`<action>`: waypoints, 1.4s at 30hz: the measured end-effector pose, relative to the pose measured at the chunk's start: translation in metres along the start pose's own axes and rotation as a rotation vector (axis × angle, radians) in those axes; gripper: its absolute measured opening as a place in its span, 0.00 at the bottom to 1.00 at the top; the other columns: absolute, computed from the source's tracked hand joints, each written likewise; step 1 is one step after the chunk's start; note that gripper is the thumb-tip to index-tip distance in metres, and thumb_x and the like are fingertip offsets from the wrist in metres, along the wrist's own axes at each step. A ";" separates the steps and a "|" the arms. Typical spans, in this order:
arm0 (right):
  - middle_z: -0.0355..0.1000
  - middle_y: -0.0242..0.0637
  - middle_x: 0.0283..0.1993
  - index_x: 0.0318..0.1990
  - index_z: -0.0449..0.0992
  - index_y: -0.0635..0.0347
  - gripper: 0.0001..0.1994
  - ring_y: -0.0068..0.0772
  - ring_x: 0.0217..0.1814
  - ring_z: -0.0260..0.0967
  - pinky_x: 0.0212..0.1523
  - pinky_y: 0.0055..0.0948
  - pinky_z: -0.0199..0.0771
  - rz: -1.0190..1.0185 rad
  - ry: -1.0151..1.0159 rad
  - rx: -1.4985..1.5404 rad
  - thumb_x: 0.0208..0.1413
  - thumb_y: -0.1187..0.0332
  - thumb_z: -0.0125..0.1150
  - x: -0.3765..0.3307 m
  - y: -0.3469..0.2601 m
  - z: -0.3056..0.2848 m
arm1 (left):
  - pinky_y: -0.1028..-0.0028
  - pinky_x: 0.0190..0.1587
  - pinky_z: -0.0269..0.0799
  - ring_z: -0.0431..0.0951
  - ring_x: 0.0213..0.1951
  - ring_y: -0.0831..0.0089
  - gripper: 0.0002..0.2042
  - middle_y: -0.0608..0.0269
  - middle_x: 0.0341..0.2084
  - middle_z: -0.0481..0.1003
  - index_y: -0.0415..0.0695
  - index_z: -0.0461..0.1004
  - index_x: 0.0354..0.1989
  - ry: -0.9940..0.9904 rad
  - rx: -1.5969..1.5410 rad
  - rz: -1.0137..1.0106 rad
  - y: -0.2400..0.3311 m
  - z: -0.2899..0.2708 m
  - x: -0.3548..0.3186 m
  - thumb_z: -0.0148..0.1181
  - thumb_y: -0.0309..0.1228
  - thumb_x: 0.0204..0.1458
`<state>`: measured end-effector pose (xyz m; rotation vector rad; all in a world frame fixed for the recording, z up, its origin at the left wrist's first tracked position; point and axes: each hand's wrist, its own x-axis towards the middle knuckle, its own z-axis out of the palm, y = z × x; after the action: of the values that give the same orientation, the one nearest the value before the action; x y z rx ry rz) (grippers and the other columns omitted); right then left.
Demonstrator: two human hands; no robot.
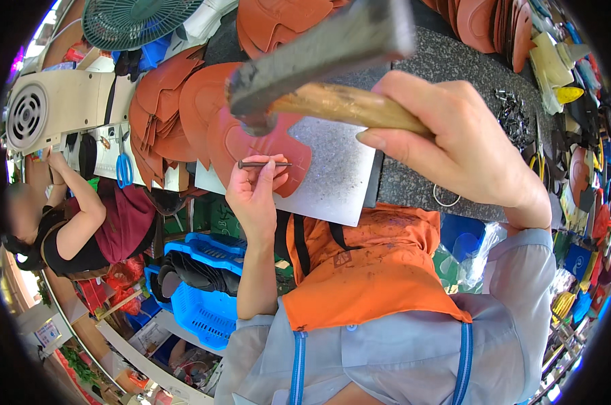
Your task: The person processes leather shoe upper pieces by placing each piece on a board, holding a metal punch against it, and striking the tool with a hammer before setting the piece aside.
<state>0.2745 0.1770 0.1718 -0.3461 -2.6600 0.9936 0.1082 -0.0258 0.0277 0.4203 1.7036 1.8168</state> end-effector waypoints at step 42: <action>0.70 0.50 0.37 0.39 0.70 0.66 0.16 0.55 0.41 0.71 0.42 0.45 0.71 0.012 -0.090 0.095 0.56 0.61 0.65 0.107 0.055 0.116 | 0.75 0.52 0.71 0.79 0.46 0.75 0.05 0.55 0.39 0.80 0.37 0.70 0.44 -0.011 0.253 0.187 0.005 -0.064 0.022 0.54 0.18 0.60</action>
<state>0.1425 0.1823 0.0698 -0.3036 -2.6810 1.1607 0.0510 -0.0621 0.0211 0.7144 1.9500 1.7250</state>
